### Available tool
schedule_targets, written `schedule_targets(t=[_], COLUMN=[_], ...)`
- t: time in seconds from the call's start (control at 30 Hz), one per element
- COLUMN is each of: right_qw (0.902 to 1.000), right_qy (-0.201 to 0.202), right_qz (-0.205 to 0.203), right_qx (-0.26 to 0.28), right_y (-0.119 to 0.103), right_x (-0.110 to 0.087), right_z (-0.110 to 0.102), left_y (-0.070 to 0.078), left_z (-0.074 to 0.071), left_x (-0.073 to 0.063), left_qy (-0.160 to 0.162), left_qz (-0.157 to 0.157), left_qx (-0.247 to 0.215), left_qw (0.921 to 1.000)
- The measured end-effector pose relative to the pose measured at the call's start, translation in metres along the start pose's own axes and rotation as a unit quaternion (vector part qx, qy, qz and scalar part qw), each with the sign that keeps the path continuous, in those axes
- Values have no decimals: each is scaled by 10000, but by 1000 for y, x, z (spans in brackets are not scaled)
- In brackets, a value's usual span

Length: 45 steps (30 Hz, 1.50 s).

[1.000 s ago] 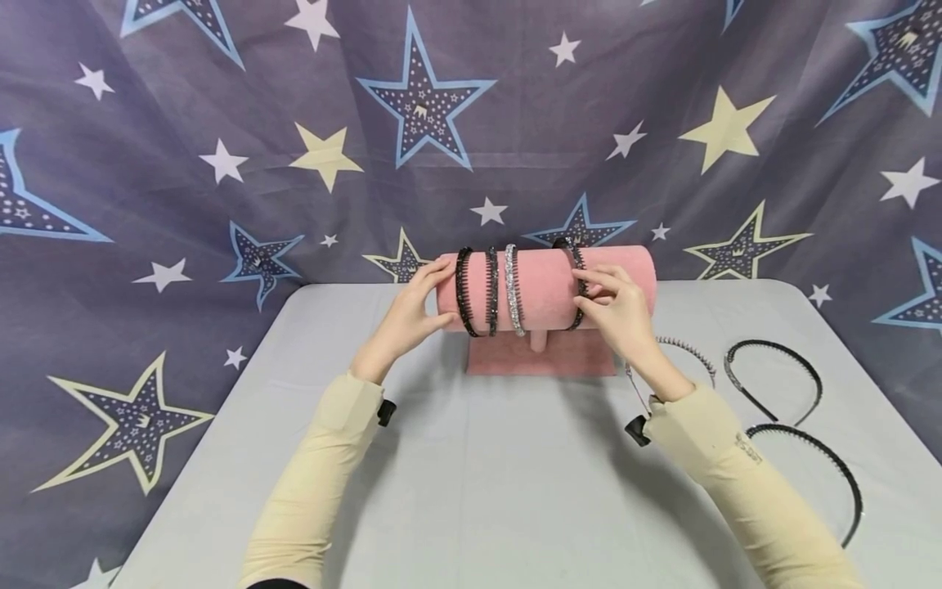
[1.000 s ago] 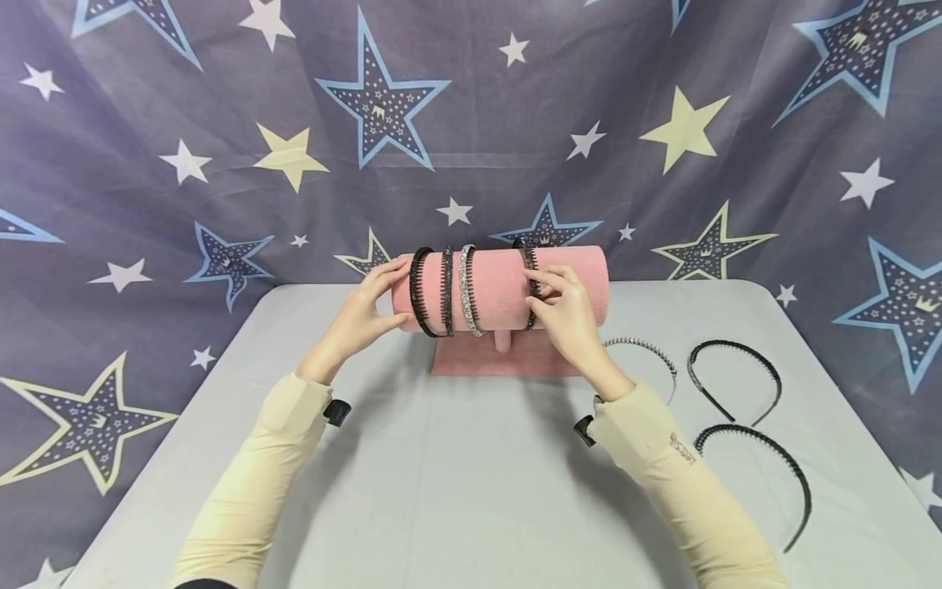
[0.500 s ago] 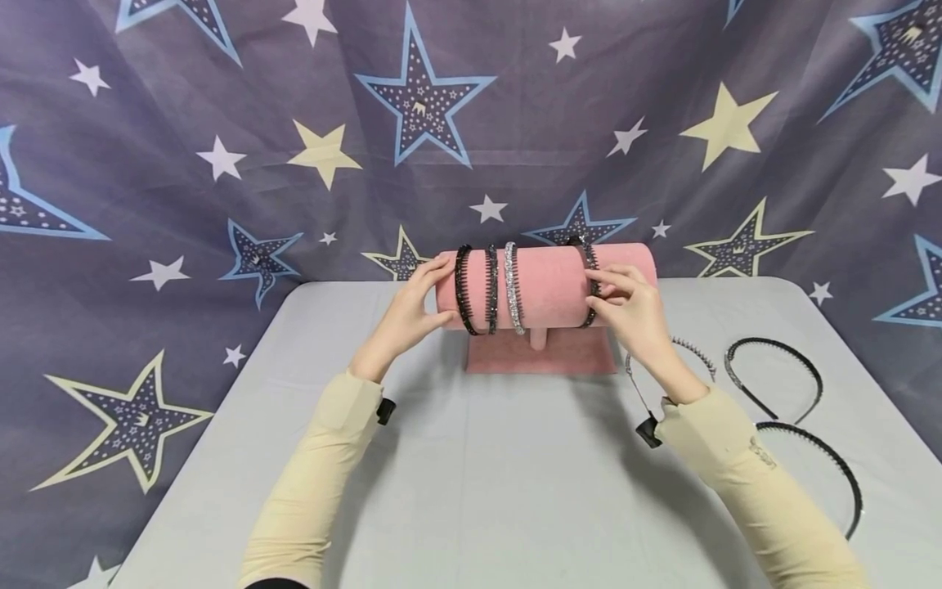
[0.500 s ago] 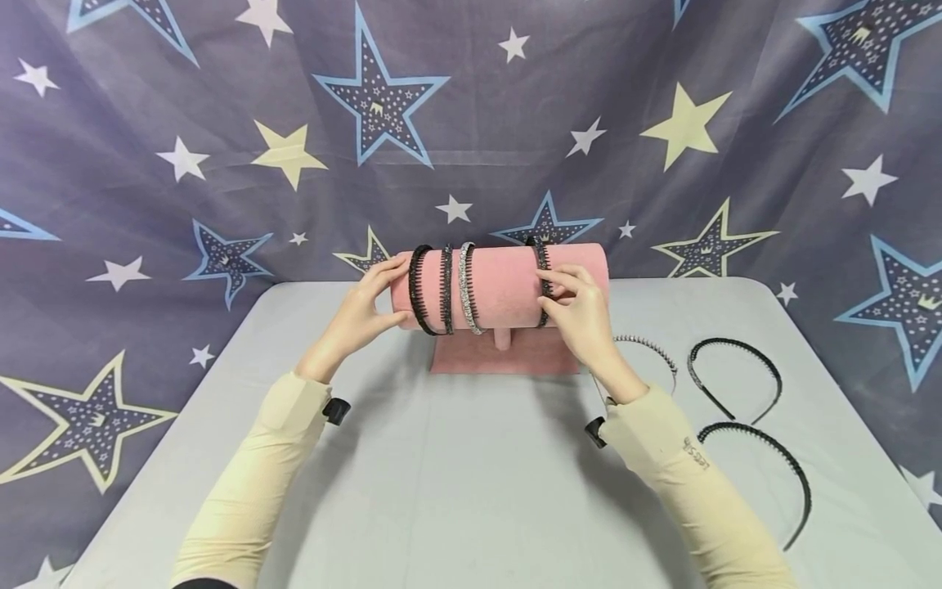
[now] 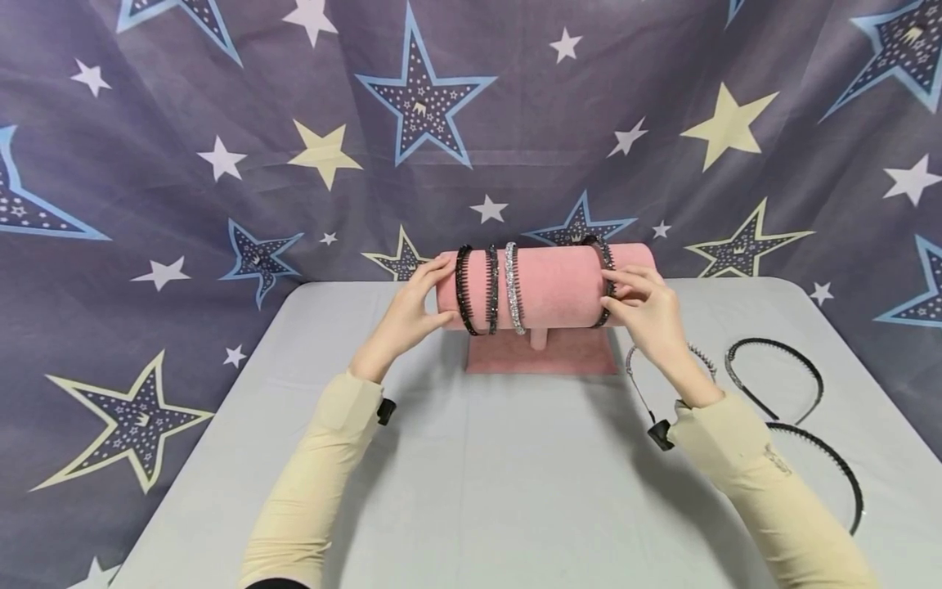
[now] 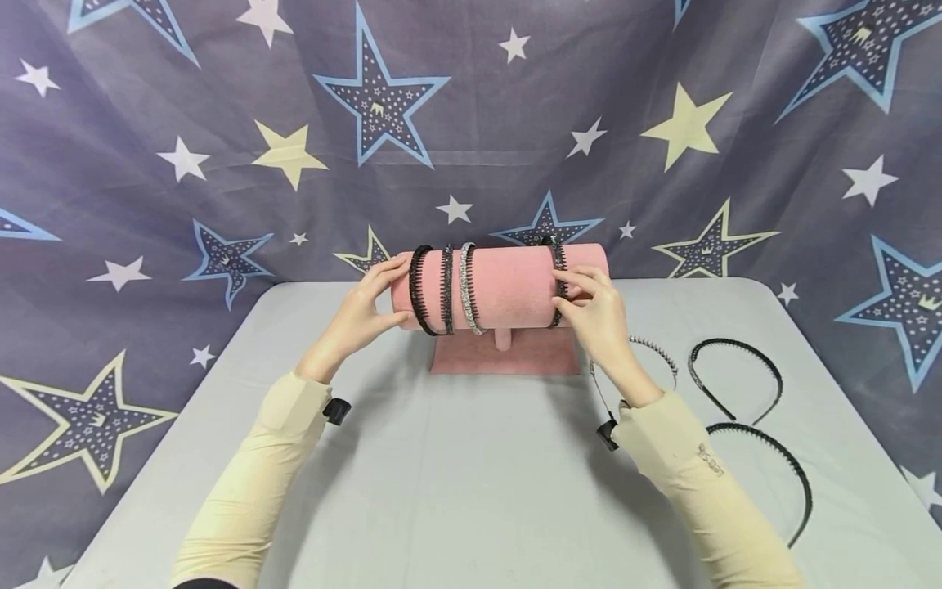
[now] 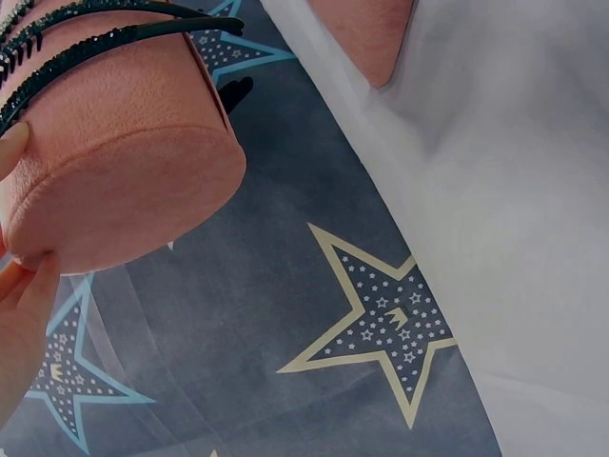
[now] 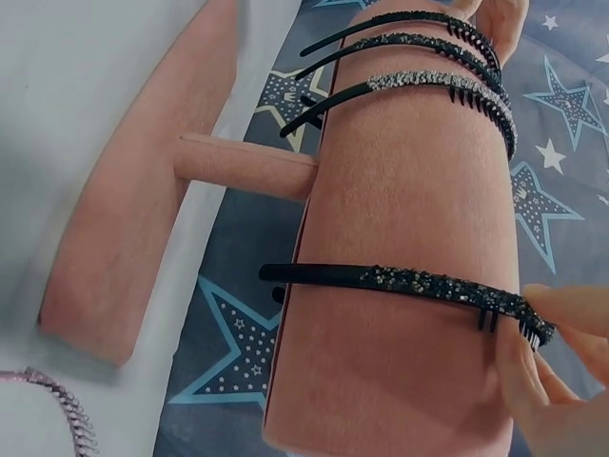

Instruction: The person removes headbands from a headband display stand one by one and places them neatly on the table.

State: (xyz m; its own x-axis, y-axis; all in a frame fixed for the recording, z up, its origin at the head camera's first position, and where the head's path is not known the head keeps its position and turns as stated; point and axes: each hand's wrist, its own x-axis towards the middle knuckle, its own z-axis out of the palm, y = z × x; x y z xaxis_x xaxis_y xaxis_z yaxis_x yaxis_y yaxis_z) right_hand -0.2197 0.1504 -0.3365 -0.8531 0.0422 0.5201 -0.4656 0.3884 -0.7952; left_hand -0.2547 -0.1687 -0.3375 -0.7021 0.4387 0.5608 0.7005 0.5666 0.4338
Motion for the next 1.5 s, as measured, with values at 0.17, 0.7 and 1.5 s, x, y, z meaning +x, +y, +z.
schedule_targets(t=[0.17,0.7,1.5], right_qw=[10000,9988,9972], right_qy=[36,211,373], right_qz=[-20,-26,245], right_qx=[-60,-439,-603], right_y=[2,10,15], right_x=[0,-1,-3], right_z=[-5,-23,-45], left_y=[0,0,0], left_z=[0,0,0], left_x=[0,-1,-1], left_qy=[13,37,54], left_qz=[25,32,63], left_qx=[0,4,-12], left_qw=[10000,10000,10000])
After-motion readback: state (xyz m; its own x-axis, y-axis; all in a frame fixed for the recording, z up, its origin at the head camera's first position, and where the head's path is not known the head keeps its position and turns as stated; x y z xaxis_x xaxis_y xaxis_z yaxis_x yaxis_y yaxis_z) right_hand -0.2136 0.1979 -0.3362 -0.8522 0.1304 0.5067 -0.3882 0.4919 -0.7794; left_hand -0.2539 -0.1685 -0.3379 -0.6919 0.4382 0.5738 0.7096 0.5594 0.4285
